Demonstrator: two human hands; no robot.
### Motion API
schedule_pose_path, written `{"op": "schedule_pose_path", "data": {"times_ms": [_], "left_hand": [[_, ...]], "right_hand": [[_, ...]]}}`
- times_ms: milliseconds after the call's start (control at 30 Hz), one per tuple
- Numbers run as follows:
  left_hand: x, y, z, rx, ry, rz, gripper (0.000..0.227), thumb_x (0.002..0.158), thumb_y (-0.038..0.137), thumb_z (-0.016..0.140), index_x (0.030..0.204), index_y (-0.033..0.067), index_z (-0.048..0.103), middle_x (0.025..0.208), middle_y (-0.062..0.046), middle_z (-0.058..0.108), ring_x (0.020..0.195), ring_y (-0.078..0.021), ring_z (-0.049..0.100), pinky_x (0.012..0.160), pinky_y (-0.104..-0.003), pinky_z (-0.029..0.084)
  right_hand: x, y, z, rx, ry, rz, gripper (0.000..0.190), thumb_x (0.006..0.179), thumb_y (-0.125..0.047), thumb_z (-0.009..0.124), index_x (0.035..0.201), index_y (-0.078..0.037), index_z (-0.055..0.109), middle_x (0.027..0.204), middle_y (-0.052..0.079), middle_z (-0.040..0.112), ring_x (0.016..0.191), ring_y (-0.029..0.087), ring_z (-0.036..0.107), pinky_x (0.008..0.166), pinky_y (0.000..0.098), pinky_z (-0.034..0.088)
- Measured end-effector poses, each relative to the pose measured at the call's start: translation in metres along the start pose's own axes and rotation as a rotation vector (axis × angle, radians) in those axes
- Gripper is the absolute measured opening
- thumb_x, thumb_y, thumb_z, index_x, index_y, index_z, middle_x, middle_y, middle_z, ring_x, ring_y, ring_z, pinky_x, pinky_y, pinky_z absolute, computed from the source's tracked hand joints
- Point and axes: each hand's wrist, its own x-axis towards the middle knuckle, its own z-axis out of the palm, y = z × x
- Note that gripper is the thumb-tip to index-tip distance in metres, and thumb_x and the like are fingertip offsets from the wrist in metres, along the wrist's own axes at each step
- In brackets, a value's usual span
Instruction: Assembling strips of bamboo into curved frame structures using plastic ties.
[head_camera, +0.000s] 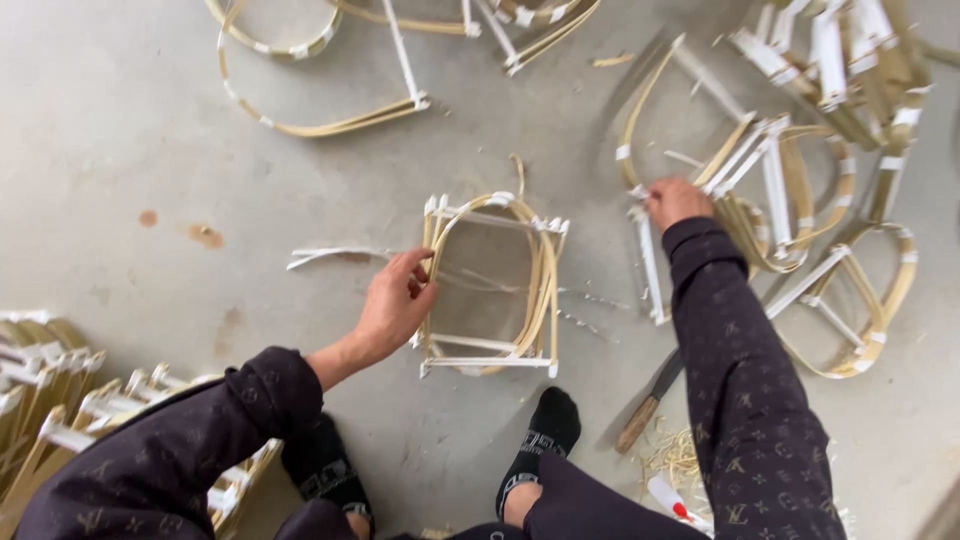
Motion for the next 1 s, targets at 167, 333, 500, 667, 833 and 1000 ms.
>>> {"op": "schedule_pose_path", "data": {"times_ms": [167,333,500,667,833,1000], "left_hand": [[0.015,0.007,-0.001,-0.006,0.015,0.058,0.045,0.087,0.009,0.067,0.133,0.0086,0.063,0.095,-0.009,0.063,0.071,-0.0193,0.064,0.069,-0.035,0.056],[0.027,0.011,-0.004,-0.291,0.061,-0.108,0.034,0.103,0.026,0.058,0.127,0.0048,0.069,0.088,-0.001,0.072,0.073,-0.0094,0.063,0.069,-0.03,0.054],[0.026,0.016,-0.008,-0.592,0.056,-0.189,0.046,0.107,0.039,0.045,0.12,0.0023,0.069,0.083,-0.002,0.067,0.066,-0.0105,0.056,0.058,-0.03,0.046],[0.017,0.008,-0.001,-0.332,0.113,-0.147,0.05,0.105,0.042,0.04,0.119,0.0032,0.068,0.092,-0.003,0.071,0.07,-0.0121,0.059,0.064,-0.03,0.051],[0.014,0.026,-0.009,-0.025,0.108,-0.056,0.05,0.092,0.023,0.064,0.139,0.0071,0.057,0.108,-0.012,0.059,0.08,-0.0211,0.062,0.075,-0.037,0.055],[0.017,0.024,-0.005,0.04,0.063,-0.035,0.059,0.087,0.008,0.063,0.145,0.0123,0.056,0.103,-0.011,0.062,0.08,-0.0217,0.066,0.077,-0.038,0.056]], "right_hand": [[-0.066,-0.067,-0.085,0.249,0.219,-0.062,0.017,0.099,-0.019,0.069,0.112,-0.007,0.074,0.103,0.013,0.074,0.085,0.027,0.073,0.072,0.0397,0.056],[-0.162,-0.144,-0.144,0.348,0.348,-0.496,0.022,0.098,-0.007,0.065,0.119,-0.008,0.074,0.095,0.009,0.076,0.077,0.021,0.074,0.065,0.0312,0.059],[-0.231,-0.209,-0.165,0.402,0.168,-0.704,0.027,0.092,-0.015,0.072,0.119,-0.015,0.073,0.106,0.004,0.074,0.085,0.022,0.074,0.072,0.0351,0.06],[-0.222,-0.178,-0.128,0.46,0.218,-0.693,0.04,0.093,-0.026,0.069,0.131,-0.014,0.065,0.129,0.009,0.068,0.097,0.028,0.073,0.076,0.0354,0.059],[-0.169,-0.011,0.014,-0.024,0.005,0.145,0.065,0.088,-0.043,0.075,0.137,-0.003,0.058,0.115,0.019,0.068,0.09,0.037,0.07,0.075,0.048,0.055],[-0.162,0.01,0.027,0.001,-0.187,0.195,0.036,0.087,-0.04,0.074,0.11,-0.012,0.07,0.098,0.013,0.075,0.092,0.035,0.071,0.081,0.0481,0.055]]}}
